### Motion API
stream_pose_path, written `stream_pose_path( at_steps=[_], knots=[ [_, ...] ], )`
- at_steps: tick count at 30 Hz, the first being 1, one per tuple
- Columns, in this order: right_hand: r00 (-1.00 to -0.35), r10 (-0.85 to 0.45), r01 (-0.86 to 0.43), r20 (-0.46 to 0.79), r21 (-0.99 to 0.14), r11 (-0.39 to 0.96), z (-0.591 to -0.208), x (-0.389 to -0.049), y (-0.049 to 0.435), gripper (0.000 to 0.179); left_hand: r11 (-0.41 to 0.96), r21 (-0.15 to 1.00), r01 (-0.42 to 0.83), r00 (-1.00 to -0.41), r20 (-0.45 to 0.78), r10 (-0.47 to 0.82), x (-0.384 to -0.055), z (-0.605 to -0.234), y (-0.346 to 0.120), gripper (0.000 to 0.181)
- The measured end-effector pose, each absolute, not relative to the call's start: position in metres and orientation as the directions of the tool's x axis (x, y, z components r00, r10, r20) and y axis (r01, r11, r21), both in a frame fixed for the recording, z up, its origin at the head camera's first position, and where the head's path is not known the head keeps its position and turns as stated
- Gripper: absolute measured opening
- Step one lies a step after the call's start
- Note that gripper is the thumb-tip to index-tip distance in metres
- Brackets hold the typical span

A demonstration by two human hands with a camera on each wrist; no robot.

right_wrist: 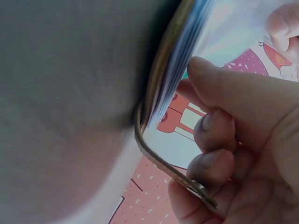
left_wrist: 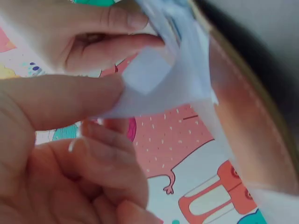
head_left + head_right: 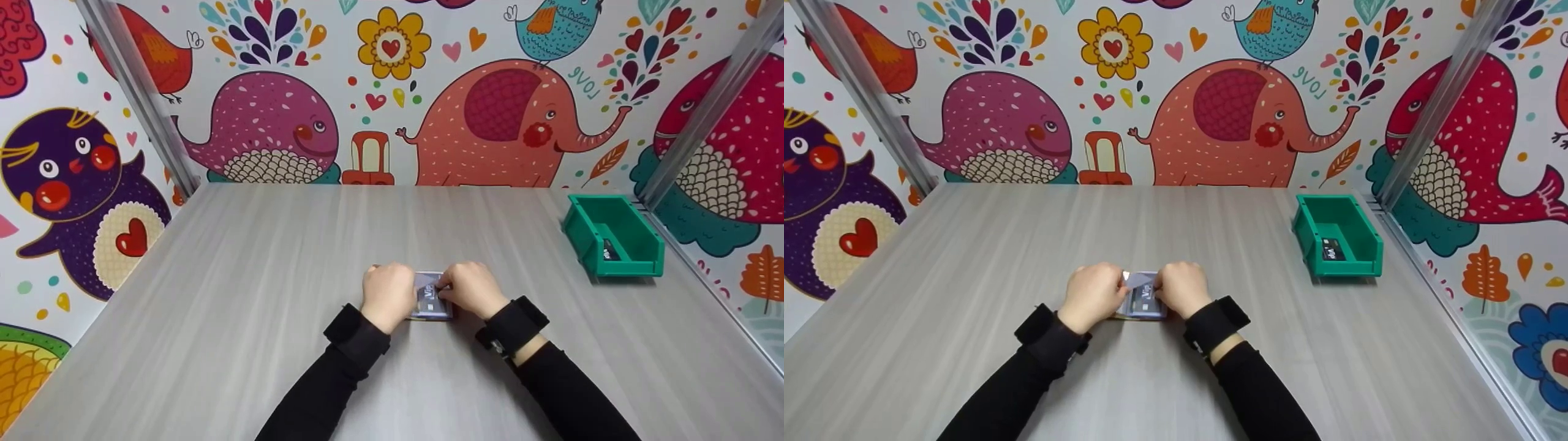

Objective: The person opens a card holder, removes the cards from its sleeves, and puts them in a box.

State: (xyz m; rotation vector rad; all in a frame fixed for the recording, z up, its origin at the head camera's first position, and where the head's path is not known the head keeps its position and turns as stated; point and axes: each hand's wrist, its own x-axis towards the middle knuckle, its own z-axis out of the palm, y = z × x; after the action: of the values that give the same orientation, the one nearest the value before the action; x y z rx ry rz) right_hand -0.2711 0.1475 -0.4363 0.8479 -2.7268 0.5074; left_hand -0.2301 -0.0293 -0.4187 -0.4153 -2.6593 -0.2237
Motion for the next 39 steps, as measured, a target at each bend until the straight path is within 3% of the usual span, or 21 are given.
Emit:
stream_pose_path(
  at_steps=[16,25,28,32,39],
  knots=[
    [-0.801,-0.515,-0.587,0.305,-0.235,0.775,-0.438,-0.273,0.149,0.014,0.95,0.197,0.244,-0.931,0.323,0.172,-0.232,-0.409,-0.046,0.018],
    [-0.815,-0.505,-0.571,0.284,-0.252,0.781,-0.438,-0.273,0.149,0.016,0.961,0.234,0.147,-0.98,0.166,0.11,-0.238,-0.404,-0.055,0.023],
    [-0.816,-0.504,-0.57,0.282,-0.252,0.782,-0.438,-0.273,0.149,0.016,0.962,0.248,0.115,-0.99,0.114,0.089,-0.24,-0.403,-0.058,0.02],
    [-0.816,-0.504,-0.57,0.282,-0.254,0.782,-0.438,-0.272,0.149,0.016,0.966,0.249,0.072,-0.997,0.043,0.063,-0.244,-0.404,-0.062,0.003],
    [-0.817,-0.498,-0.567,0.29,-0.253,0.783,-0.438,-0.271,0.149,0.015,0.972,0.233,0.023,-0.999,-0.035,0.032,-0.248,-0.408,-0.066,0.005]
  ],
)
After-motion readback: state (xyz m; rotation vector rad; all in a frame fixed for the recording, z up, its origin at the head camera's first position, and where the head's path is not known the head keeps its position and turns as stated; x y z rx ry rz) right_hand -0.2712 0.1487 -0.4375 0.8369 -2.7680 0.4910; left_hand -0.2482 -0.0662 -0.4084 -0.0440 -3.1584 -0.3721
